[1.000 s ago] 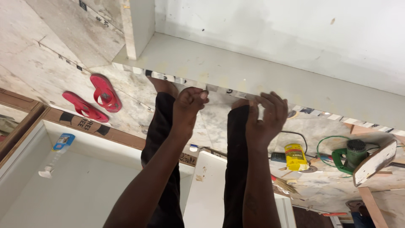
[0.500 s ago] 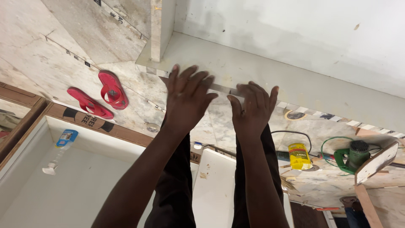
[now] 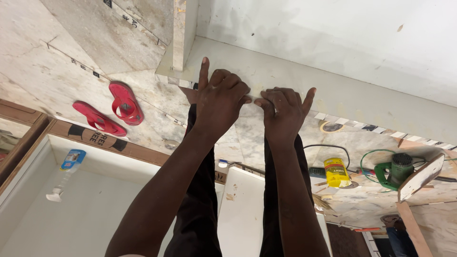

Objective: The person kneels on the floor and applies a strip of white edge tape to the front edge of a white wooden cabinet. They use both hands to unroll the tape from a roll and press it firmly along the edge, smoothing it down to ensure adhesion.

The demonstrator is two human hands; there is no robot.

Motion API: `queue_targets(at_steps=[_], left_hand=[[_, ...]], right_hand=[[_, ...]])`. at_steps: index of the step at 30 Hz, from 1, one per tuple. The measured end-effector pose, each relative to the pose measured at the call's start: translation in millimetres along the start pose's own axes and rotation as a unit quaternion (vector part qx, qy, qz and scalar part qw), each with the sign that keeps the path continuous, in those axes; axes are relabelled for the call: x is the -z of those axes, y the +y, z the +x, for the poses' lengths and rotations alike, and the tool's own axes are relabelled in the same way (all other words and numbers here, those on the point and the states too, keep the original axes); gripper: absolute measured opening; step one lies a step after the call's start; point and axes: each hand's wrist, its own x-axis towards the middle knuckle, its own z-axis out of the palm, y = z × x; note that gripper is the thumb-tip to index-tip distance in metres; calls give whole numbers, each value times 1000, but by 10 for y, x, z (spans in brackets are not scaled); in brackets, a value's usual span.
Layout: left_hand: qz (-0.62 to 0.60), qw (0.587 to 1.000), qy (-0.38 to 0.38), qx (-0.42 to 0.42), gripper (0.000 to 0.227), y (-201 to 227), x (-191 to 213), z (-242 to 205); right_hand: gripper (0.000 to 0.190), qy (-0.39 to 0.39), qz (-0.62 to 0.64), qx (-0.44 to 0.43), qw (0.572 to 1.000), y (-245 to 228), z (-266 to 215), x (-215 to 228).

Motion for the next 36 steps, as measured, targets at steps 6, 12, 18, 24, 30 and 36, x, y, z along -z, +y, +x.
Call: queue_targets(at_steps=[6,12,18,24,30,36], left_hand=[[-9,1000,-4,4,18,1,13,45],[-29,999,-36,19,13,-28,39,71],[-32,996,-78,23,4,-109,25,60],[-55,997,-53,-20,23,-73,43,23],[-22,999,-37,6,20,3,-32,41],[-38,998,-44,32,19,36,13,85]], right_hand=[[12,-4,10,-1,1000,21,21,2],[14,-23,29,-4,999,29,66,16],[20,-105,122,-4,987,176,64,290],[32,-99,115,-8,988,141,78,240],[30,-85,116,-30,989,147,66,200],[23,-77,120,-25,989,103,90,216]])
